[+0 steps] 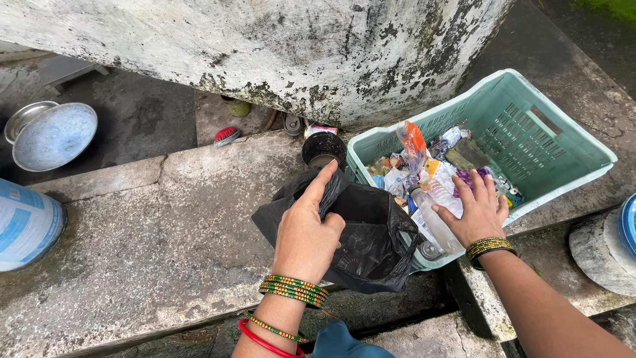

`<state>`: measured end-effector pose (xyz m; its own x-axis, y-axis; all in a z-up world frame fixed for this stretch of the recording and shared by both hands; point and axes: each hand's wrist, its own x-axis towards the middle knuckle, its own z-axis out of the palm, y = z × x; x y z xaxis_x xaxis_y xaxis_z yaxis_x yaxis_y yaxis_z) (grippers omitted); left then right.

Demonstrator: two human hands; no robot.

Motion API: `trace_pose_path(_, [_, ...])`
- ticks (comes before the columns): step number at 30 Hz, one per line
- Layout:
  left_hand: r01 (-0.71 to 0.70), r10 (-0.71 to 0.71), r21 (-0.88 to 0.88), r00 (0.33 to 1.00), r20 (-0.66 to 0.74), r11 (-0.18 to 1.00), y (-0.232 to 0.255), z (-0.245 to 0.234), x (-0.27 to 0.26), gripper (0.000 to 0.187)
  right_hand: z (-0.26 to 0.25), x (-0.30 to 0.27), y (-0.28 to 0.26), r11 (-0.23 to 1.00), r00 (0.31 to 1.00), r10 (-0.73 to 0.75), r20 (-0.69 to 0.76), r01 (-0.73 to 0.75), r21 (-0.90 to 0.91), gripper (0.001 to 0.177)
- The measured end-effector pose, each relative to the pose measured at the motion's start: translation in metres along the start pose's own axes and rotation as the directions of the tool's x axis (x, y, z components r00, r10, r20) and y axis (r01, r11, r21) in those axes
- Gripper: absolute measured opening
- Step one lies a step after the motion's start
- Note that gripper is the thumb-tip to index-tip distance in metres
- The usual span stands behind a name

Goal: The person sorts through items in a black plastic bag and a plastic crate, moving various plastic wrappers, containers, and small objects between the two containers and holding several items up to examine them.

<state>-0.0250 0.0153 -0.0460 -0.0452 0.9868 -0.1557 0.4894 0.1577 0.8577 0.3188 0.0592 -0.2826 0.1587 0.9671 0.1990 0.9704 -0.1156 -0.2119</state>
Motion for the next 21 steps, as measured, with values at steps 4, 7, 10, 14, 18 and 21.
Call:
trace_pose_path(4, [0.066,-0.066,-0.009,0.997,0.029,0.998,0.004,-0.003,-0.002,0.079,-0.013,-0.003,-0.011,0.998,0.999,-0.051,-0.016,0.051,-0.040,0.086])
trace_pose_path(7, [0.068,-0.068,-0.008,0.997,0.027,0.998,0.004,-0.006,-0.005,0.078,-0.021,-0.005,-0.019,0.997,0.998,-0.062,-0.011,0.062,-0.039,0.086])
trace_pose_path(10, [0.025,-0.025,0.023,1.000,0.002,0.999,0.001,-0.006,-0.008,0.079,-0.025,-0.008,-0.024,0.997,0.997,-0.072,-0.020,0.072,-0.026,0.086])
trace_pose_path(14, [0.024,-0.024,0.046,1.000,-0.004,0.999,-0.002,-0.008,-0.010,0.078,-0.026,-0.011,-0.028,0.997,0.996,-0.081,-0.026,0.081,0.001,0.085])
trace_pose_path(18, [0.078,-0.079,0.031,0.996,0.032,0.996,-0.002,-0.010,-0.012,0.079,-0.035,-0.013,-0.039,0.996,0.997,-0.080,-0.014,0.081,0.032,0.085])
trace_pose_path(21, [0.004,-0.004,0.043,1.000,-0.005,0.999,-0.003,-0.009,-0.012,0.078,-0.058,-0.017,-0.058,0.988,0.988,-0.138,-0.073,0.143,0.066,0.074])
